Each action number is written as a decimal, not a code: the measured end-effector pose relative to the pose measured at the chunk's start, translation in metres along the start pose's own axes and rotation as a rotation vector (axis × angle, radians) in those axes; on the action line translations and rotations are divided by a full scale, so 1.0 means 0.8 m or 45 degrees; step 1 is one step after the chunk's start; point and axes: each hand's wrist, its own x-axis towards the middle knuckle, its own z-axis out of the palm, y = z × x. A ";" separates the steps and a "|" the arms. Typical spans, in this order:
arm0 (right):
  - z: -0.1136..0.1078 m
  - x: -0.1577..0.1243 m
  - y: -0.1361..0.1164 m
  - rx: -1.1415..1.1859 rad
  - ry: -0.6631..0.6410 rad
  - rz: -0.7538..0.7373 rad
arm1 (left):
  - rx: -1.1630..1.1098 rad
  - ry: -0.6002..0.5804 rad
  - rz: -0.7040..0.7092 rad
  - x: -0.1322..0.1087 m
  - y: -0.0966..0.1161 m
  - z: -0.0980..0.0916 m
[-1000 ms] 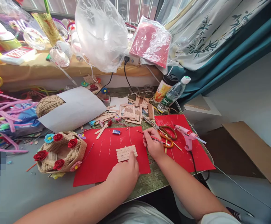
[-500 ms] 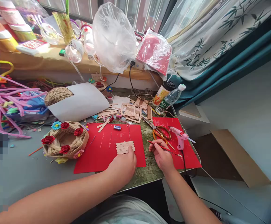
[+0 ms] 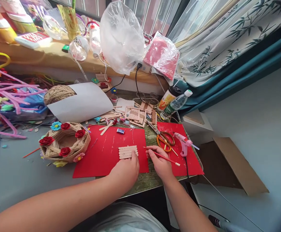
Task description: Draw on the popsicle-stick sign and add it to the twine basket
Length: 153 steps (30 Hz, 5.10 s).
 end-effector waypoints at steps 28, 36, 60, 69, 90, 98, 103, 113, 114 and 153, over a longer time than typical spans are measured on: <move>0.042 0.040 0.010 -0.016 -0.230 0.089 | -0.074 -0.094 0.028 0.008 -0.010 -0.012; 0.041 0.031 0.002 0.005 -0.155 0.117 | -0.098 -0.187 0.031 0.009 -0.010 -0.018; 0.040 0.039 0.004 -0.110 -0.218 0.111 | -0.188 -0.103 0.002 0.006 -0.011 -0.015; 0.048 0.039 0.010 -0.074 -0.181 0.134 | -0.163 -0.115 0.064 0.006 -0.012 -0.016; 0.045 0.043 0.014 -0.347 -0.216 0.043 | -0.207 -0.178 0.035 0.005 -0.012 -0.022; 0.046 0.044 0.013 -0.346 -0.214 0.050 | -0.219 -0.185 0.027 0.004 -0.012 -0.020; 0.045 0.043 0.013 -0.323 -0.207 0.055 | -0.236 -0.194 0.043 0.005 -0.013 -0.023; 0.045 0.044 0.010 -0.348 -0.215 0.066 | -0.199 -0.164 0.055 0.004 -0.013 -0.022; 0.045 0.044 0.010 -0.348 -0.217 0.069 | -0.199 -0.167 0.052 0.005 -0.013 -0.022; 0.045 0.042 0.011 -0.267 -0.186 0.070 | -0.136 -0.217 0.061 0.006 -0.012 -0.021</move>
